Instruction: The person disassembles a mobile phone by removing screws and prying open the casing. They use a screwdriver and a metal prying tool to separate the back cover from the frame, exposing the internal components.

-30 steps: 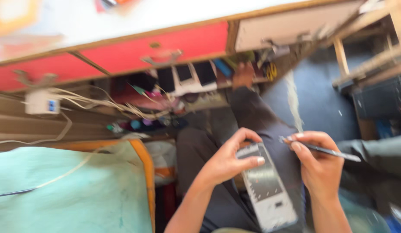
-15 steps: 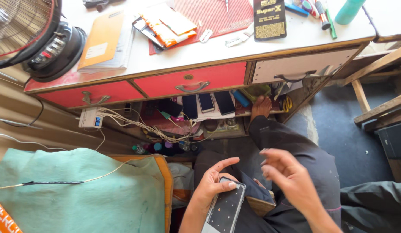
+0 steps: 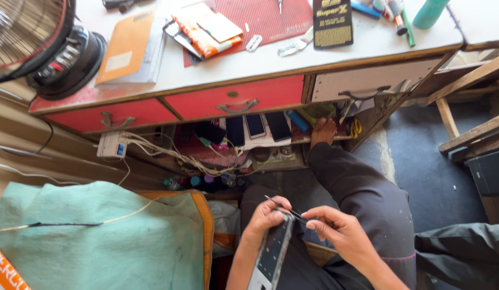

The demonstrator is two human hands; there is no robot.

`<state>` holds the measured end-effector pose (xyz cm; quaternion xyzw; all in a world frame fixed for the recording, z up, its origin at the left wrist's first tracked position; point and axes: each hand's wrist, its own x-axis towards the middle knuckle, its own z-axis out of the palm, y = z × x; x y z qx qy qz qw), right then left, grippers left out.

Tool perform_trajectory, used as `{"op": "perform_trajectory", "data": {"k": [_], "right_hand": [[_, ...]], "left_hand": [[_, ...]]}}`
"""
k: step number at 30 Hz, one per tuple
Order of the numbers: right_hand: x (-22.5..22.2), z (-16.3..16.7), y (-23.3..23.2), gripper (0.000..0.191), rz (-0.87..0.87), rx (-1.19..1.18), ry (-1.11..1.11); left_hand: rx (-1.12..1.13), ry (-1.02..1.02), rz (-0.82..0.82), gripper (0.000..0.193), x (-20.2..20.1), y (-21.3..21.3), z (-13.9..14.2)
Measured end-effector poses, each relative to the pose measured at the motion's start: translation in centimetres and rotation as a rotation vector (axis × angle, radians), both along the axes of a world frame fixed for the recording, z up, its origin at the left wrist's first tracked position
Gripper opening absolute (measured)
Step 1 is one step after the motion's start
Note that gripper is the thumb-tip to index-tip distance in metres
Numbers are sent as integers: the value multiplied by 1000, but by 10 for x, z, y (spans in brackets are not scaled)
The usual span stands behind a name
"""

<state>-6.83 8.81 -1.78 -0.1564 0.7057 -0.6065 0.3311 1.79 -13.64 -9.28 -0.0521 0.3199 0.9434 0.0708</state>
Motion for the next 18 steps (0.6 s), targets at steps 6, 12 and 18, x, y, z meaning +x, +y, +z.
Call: {"op": "perform_trajectory", "data": {"k": [6, 12, 18], "right_hand": [[2, -8, 13, 20, -27, -52, -131], [5, -10, 11, 22, -37, -73, -205], [3, 1, 8, 24, -32, 0, -143]], "left_hand": [[-15, -13, 36, 44, 2, -14, -2], [80, -36, 3, 43, 3, 11, 55], [21, -61, 58, 28, 3, -2, 83]]}}
